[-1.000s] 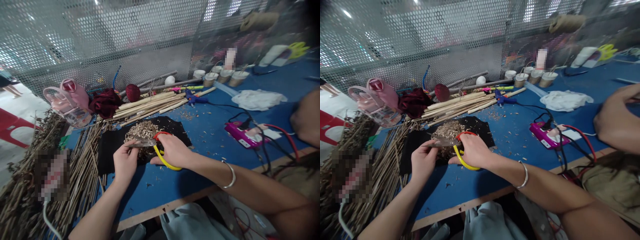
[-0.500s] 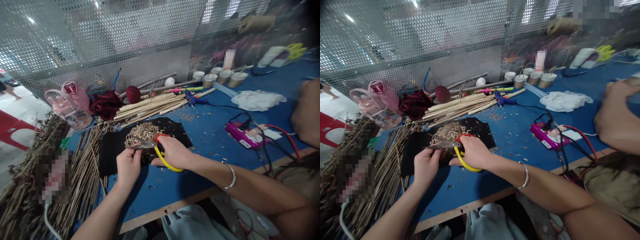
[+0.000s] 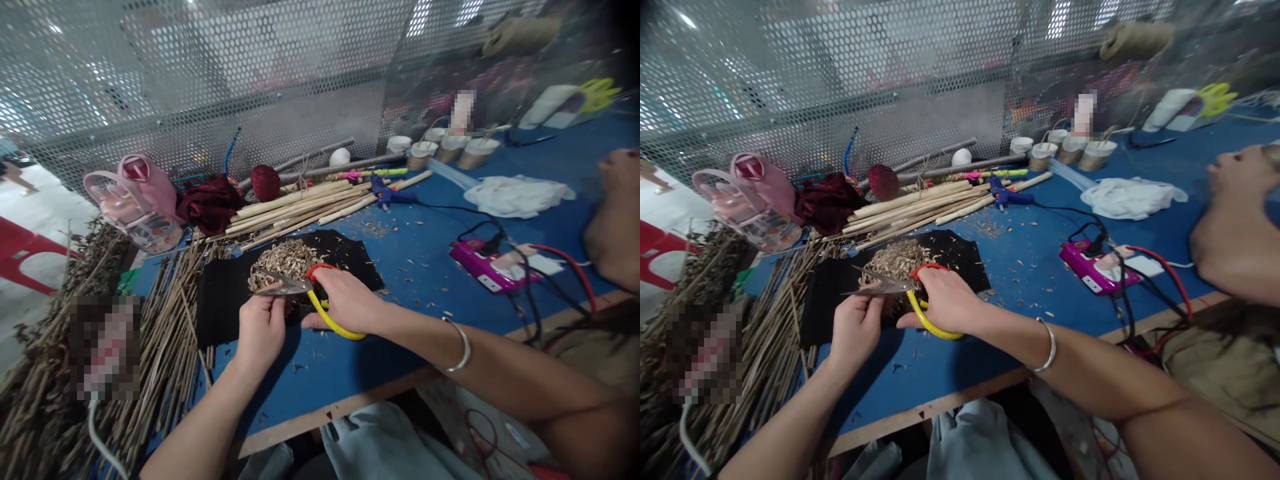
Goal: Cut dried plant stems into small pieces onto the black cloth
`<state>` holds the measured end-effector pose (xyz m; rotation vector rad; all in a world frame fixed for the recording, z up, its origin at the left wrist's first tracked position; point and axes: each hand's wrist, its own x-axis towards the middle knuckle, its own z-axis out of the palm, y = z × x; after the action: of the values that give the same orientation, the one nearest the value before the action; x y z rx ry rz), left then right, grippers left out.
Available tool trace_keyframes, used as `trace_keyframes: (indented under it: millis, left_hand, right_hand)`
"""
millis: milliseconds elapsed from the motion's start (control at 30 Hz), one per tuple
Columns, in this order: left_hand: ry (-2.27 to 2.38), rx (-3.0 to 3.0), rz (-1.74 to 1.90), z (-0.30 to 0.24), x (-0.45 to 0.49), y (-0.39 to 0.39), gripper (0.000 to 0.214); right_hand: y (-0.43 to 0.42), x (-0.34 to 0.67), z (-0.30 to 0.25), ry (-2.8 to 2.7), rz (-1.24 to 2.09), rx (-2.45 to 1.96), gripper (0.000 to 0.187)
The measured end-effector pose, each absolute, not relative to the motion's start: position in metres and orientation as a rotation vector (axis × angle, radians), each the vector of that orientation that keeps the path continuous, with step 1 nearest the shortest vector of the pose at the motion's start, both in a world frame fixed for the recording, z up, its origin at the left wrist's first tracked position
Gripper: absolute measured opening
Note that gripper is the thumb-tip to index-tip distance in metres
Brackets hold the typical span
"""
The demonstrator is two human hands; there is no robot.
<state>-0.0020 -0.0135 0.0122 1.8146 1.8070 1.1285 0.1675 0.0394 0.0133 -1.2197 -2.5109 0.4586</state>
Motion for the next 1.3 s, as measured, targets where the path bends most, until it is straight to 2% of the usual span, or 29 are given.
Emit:
trace_keyframes:
  millis: [333,667,1100,1300]
  left_hand:
    - [1.673,1.657,1.157,0.017,0.003,-0.019,0.026]
    - [1.687,1.589,1.128,0.015,0.000,-0.019,0.030]
    - [1.485,1.195,1.142,0.008,0.000,-0.012,0.028]
    - [1.686,1.354,1.030,0.008,-0.005,-0.012,0.035]
  right_hand:
    - [0.038,0.168,0.009,-2.502,0.518,-1.172,0.071]
    - [0.037,0.167,0.009,-2.586,0.406,-1.311,0.068]
    - [0.042,0.170,0.007,-2.626,0.398,-1.396,0.062]
    - [0.051,0.173,0.006,-2.623,0.374,-1.285,0.061]
